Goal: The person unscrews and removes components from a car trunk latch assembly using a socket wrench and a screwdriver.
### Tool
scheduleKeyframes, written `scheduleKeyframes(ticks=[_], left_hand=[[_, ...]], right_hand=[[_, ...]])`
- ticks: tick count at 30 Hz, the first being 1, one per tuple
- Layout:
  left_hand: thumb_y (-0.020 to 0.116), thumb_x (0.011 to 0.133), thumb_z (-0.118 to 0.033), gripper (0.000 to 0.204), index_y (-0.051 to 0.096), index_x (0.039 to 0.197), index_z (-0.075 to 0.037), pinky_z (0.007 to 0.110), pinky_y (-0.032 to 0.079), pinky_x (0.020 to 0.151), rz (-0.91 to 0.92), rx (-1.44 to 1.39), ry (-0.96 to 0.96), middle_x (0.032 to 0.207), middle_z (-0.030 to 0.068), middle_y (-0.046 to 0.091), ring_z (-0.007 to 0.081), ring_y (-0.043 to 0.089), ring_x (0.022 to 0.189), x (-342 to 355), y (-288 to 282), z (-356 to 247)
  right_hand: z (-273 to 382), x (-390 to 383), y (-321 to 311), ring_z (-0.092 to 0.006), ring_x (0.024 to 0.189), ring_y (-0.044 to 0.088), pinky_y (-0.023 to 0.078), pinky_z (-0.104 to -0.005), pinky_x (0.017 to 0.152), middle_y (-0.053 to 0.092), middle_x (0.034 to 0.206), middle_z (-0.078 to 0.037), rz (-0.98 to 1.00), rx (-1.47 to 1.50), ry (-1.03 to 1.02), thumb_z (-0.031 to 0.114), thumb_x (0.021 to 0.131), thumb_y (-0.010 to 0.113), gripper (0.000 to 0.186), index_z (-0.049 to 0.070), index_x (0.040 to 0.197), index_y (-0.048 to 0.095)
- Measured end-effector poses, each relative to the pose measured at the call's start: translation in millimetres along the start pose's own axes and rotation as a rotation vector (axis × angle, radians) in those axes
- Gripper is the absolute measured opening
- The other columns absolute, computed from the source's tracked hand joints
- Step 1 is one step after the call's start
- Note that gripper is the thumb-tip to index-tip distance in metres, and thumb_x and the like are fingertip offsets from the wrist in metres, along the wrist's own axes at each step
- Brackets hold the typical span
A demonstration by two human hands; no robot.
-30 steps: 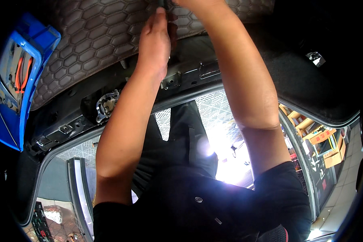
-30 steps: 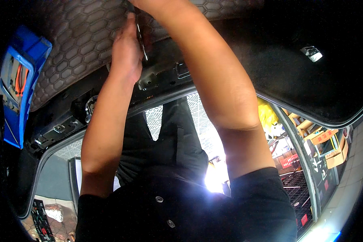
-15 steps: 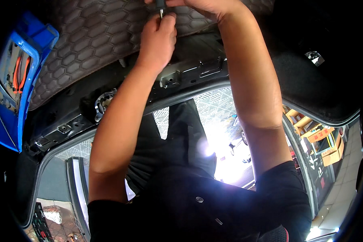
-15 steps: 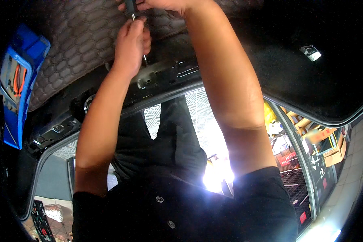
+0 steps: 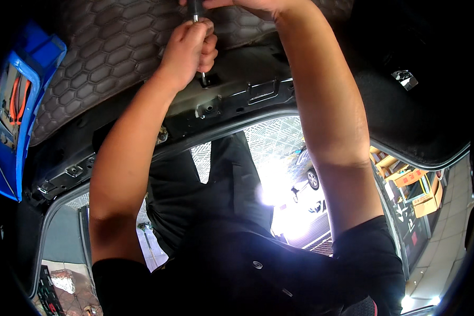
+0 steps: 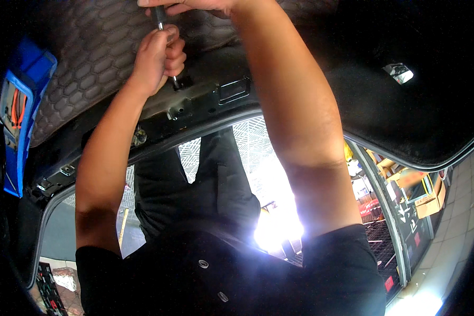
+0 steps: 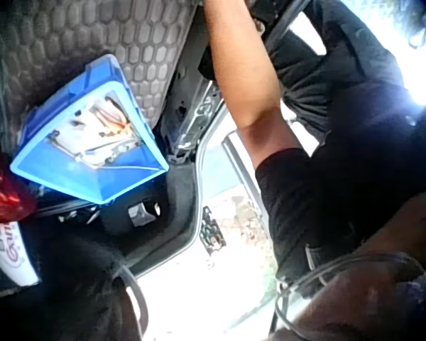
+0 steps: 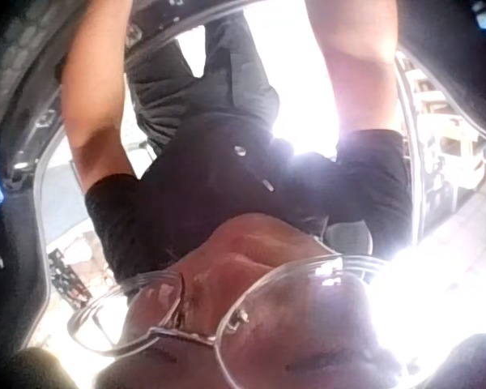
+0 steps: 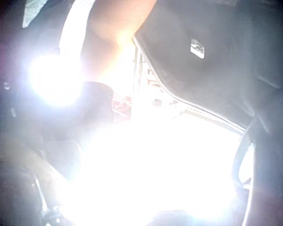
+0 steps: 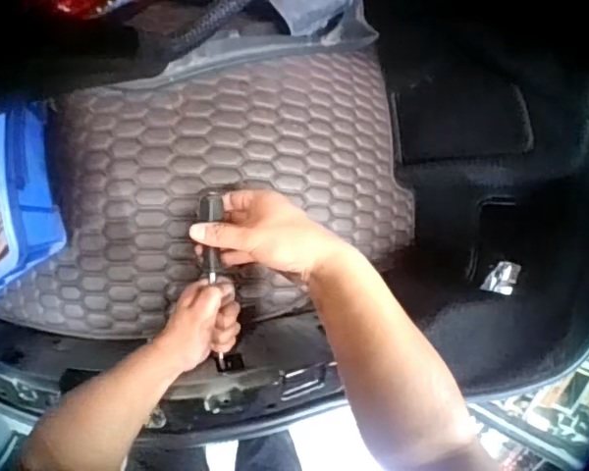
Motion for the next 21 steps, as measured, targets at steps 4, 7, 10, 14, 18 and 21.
scheduleKeyframes(ticks=[4,7,10,14,18,21], left_hand=[[0.050,0.102,-0.028,0.028,0.037,0.080,-0.014,0.028,0.019,0.045,0.006,-0.032,-0.009,0.061,-0.0038,0.026,0.0083,0.024,0.048,4,-4,1],[0.050,0.102,-0.027,0.027,0.038,0.082,-0.014,0.028,0.020,0.045,-0.010,-0.030,-0.014,0.061,-0.0036,0.027,0.0088,0.025,0.048,3,-5,1],[0.051,0.102,-0.027,0.026,0.040,0.084,-0.013,0.028,0.020,0.045,-0.004,-0.031,-0.017,0.062,-0.0029,0.030,0.0091,0.026,0.048,4,-5,1],[0.053,0.101,-0.027,0.024,0.041,0.086,-0.013,0.029,0.022,0.044,-0.009,-0.037,-0.004,0.064,-0.0013,0.034,0.0093,0.028,0.048,7,-11,5],[0.051,0.101,-0.026,0.020,0.043,0.089,-0.012,0.028,0.023,0.044,-0.038,-0.006,0.009,0.066,-0.0003,0.036,0.0097,0.030,0.050,4,-8,3],[0.050,0.100,-0.025,0.017,0.044,0.092,-0.012,0.028,0.023,0.045,-0.011,-0.017,0.003,0.067,-0.0003,0.038,0.0098,0.032,0.051,4,-10,2]], right_hand=[[-2,4,3,-0.0122,0.087,0.066,0.054,-0.0265,0.071,0.070,0.096,-0.004,-0.067,-0.088,-0.005,0.024,0.091,0.083,0.032,0.000,0.105,0.066],[-3,3,7,-0.0112,0.081,0.064,0.053,-0.0262,0.068,0.068,0.092,-0.003,-0.133,-0.079,-0.029,0.024,0.090,0.083,0.032,0.000,0.102,0.066],[-7,5,6,-0.0111,0.075,0.062,0.052,-0.0266,0.064,0.067,0.086,-0.003,-0.161,-0.106,-0.055,0.024,0.089,0.084,0.030,0.000,0.097,0.067],[-13,10,6,-0.0119,0.068,0.060,0.051,-0.0278,0.060,0.065,0.079,-0.002,-0.187,-0.145,-0.095,0.024,0.088,0.085,0.030,0.000,0.089,0.067],[-1,5,13,-0.0127,0.063,0.061,0.050,-0.0302,0.057,0.065,0.072,-0.005,-0.295,-0.341,-0.073,0.026,0.086,0.086,0.034,-0.002,0.081,0.066],[6,1,22,-0.0133,0.062,0.062,0.049,-0.0318,0.056,0.066,0.069,-0.007,-0.394,-0.564,-0.068,0.027,0.085,0.086,0.036,-0.001,0.078,0.066]])
Point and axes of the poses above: each hand's wrist, its own x-axis towards the middle knuckle, its own y-axis out of the palm, z = x × y, the point moved 2 cm from there along x, towards the middle knuckle
